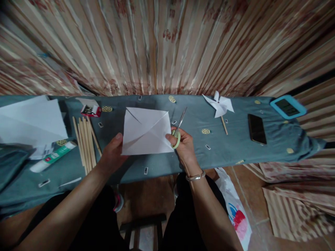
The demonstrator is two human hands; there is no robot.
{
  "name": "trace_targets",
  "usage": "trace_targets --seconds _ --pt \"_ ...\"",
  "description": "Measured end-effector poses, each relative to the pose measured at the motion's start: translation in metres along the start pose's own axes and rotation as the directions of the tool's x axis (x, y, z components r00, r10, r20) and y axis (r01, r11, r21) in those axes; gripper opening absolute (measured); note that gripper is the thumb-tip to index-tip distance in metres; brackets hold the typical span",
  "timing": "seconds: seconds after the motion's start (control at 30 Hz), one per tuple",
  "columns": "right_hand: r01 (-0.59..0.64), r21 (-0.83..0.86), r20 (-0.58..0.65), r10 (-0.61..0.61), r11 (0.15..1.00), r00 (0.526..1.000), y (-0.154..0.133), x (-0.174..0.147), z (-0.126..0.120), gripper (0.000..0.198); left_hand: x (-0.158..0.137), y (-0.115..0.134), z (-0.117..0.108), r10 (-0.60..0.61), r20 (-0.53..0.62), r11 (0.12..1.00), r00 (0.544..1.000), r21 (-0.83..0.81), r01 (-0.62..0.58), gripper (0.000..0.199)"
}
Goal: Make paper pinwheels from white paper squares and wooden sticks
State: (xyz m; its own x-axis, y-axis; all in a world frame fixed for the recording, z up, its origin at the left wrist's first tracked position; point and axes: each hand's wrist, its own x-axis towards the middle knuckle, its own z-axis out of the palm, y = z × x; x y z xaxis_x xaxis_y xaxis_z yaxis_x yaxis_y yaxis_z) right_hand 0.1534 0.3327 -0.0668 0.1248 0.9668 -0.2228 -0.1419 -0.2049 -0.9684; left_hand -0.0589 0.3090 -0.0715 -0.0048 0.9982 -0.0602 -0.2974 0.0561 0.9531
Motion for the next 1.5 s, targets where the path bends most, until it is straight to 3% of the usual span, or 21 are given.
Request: trace_targets --seconds 0.07,0.17,0.3,0.47,0.6,0.73,0.83,0.9,0.97,1.03,1.13,1.2,1.33,1.5 --pt "0.024 0.072 -0.064 -0.020 0.997 0.998 0.004 0.000 0.007 0.032 0.000 0.003 0.008 -0.064 0.059 0.989 0.996 -0.130 0.072 0.050" --pt "0.048 0.108 -0.081 -0.039 0.993 0.996 0.010 -0.001 0.016 0.032 -0.001 0.004 0.019 -0.151 0.088 0.944 0.985 -0.281 0.170 0.043" --pt "0.059 0.113 -0.116 -0.046 0.992 0.992 0.011 0.000 0.019 0.033 -0.001 0.005 0.020 -0.154 0.004 0.940 0.988 -0.308 0.148 0.039" --pt "0.077 0.174 -0.192 -0.043 0.982 0.980 0.005 0.006 0.015 0.035 0.000 0.008 0.013 -0.193 0.037 0.905 0.980 -0.379 0.193 0.033" --pt "0.070 0.137 -0.113 -0.055 0.988 0.992 0.011 0.000 0.023 0.033 -0.003 0.001 0.024 -0.199 0.027 0.923 0.980 -0.332 0.197 0.029" --pt "0.035 0.059 -0.046 -0.032 0.998 0.998 0.017 -0.008 0.036 0.039 0.000 -0.008 0.032 -0.206 -0.153 0.956 0.966 -0.241 0.165 0.039" --pt "0.028 -0.016 0.014 -0.028 0.999 1.000 0.014 -0.013 0.038 0.042 0.007 -0.012 0.024 -0.154 -0.250 0.974 0.956 -0.203 0.104 0.041" --pt "0.040 -0.078 0.131 -0.030 0.996 0.991 0.010 -0.018 0.035 0.041 0.012 -0.011 0.013 -0.067 -0.281 0.992 0.957 -0.120 0.035 0.037" --pt "0.039 -0.139 0.314 0.007 0.990 0.949 0.005 -0.026 0.028 0.043 0.016 -0.007 0.002 0.018 -0.303 0.999 0.953 -0.037 -0.031 0.033" --pt "0.012 -0.203 0.476 0.087 0.979 0.875 0.001 -0.034 0.020 0.048 0.019 -0.003 -0.008 0.077 -0.334 0.997 0.940 0.007 -0.079 0.033" --pt "-0.033 -0.262 0.614 0.193 0.964 0.765 -0.002 -0.044 0.011 0.055 0.020 0.003 -0.017 0.110 -0.370 0.994 0.922 0.026 -0.108 0.033" --pt "-0.062 -0.297 0.652 0.250 0.953 0.716 -0.003 -0.048 0.008 0.060 0.019 0.006 -0.017 0.115 -0.369 0.993 0.922 0.016 -0.118 0.034" --pt "-0.065 -0.363 0.662 0.306 0.930 0.684 -0.005 -0.050 0.007 0.063 0.017 0.008 -0.011 0.080 -0.327 0.995 0.942 -0.031 -0.095 0.043" --pt "-0.053 -0.378 0.646 0.305 0.924 0.700 -0.009 -0.050 0.008 0.054 0.016 0.004 -0.006 0.053 -0.295 0.998 0.954 -0.018 -0.062 0.046"
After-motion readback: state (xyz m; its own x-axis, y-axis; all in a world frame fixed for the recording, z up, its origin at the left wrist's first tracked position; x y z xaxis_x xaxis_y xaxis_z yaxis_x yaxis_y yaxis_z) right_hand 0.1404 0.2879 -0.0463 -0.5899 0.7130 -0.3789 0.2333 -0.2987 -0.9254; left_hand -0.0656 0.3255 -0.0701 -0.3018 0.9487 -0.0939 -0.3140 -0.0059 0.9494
